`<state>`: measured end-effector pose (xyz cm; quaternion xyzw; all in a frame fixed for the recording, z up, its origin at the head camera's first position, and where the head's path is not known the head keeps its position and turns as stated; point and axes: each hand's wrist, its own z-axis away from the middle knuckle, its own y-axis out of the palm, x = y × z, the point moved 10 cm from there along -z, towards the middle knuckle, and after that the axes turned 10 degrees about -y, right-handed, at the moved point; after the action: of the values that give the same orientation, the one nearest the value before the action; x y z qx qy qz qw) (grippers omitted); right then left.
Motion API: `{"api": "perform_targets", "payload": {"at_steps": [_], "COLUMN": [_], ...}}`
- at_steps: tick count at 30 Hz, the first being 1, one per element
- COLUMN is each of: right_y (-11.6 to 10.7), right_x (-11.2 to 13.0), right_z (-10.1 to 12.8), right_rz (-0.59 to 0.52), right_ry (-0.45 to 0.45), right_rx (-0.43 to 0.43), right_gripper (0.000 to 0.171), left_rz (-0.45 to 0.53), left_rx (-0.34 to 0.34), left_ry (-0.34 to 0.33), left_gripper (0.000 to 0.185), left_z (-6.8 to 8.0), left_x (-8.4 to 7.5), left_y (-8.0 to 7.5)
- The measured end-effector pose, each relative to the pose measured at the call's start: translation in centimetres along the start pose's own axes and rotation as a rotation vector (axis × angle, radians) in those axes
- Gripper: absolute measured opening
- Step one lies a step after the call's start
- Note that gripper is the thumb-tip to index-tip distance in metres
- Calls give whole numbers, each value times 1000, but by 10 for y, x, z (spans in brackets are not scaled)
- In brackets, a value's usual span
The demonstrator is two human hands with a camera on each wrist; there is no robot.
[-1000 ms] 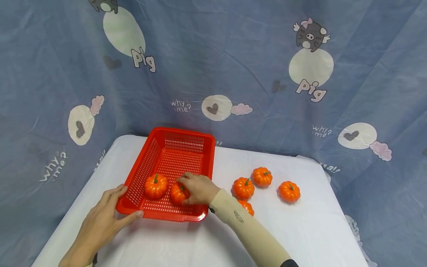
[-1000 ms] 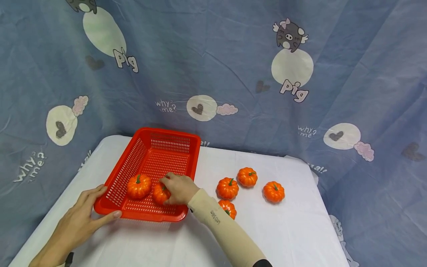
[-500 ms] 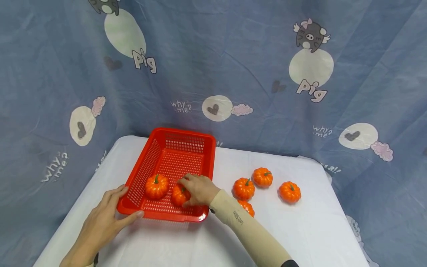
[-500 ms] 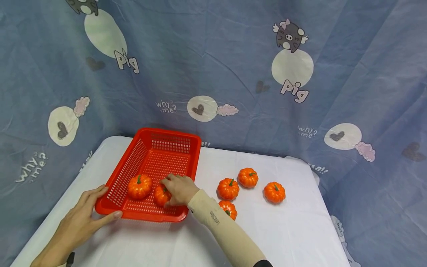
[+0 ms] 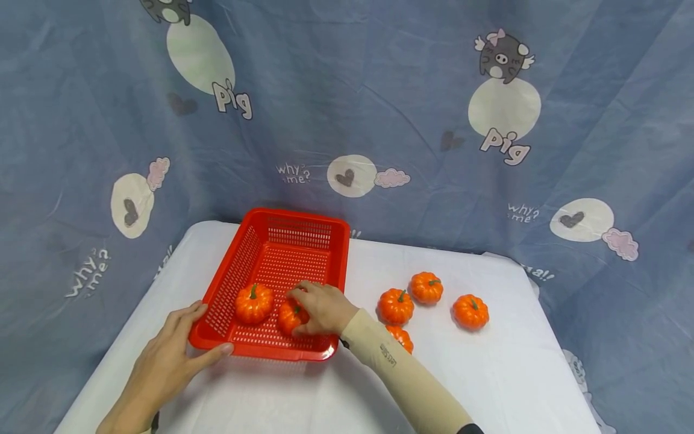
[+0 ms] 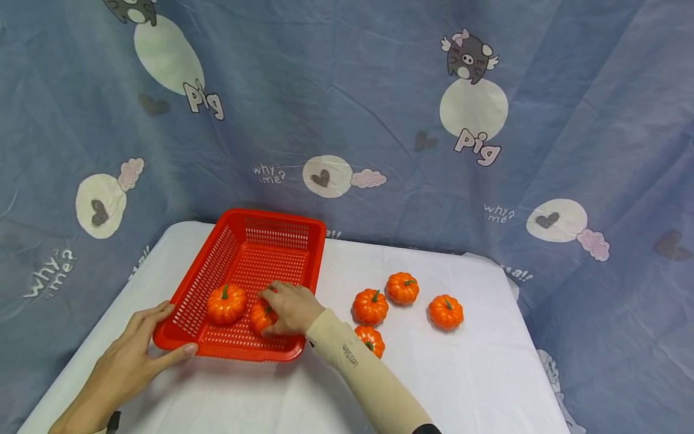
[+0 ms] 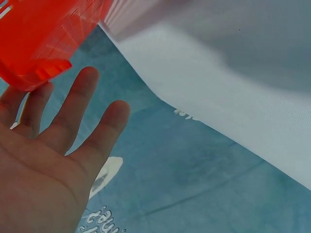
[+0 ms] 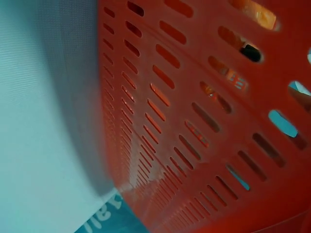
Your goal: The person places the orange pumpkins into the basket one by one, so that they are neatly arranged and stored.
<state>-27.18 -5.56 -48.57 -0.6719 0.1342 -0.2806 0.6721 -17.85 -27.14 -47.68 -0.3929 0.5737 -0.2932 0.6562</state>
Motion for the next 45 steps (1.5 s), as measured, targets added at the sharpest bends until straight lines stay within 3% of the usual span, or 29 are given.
{"api": "perform_targets", "payload": {"at_steps": [11,17,26,35,39,45], "right_y": [-21,-44,-67,-82,-81,-76], "right_x": [13,13,-14,-27,-33,-47], "right_z": [7,22,63,118,140,168], "right_rz": [-108,-166,-252,-306,-284,-290], "right_ry": [-84,-75,-34,-22,14,91], "right_rx": [-122,-222,-380,-568,-610,-606], "right_gripper": [73,69,65,61,62,61], "left_rz": [-3,7,28,25,20,18], "left_rx": [22,18,-27,-3,16,39], "left_ry": [-21,-6,30,13,1,-13], "left_gripper": [116,114,106,109,112,114], "left_z": [0,-1,0,0,-1,-1], "left_x": [3,1,-1,1,1,2], "left_y": [3,3,-2,0,3,5]}}
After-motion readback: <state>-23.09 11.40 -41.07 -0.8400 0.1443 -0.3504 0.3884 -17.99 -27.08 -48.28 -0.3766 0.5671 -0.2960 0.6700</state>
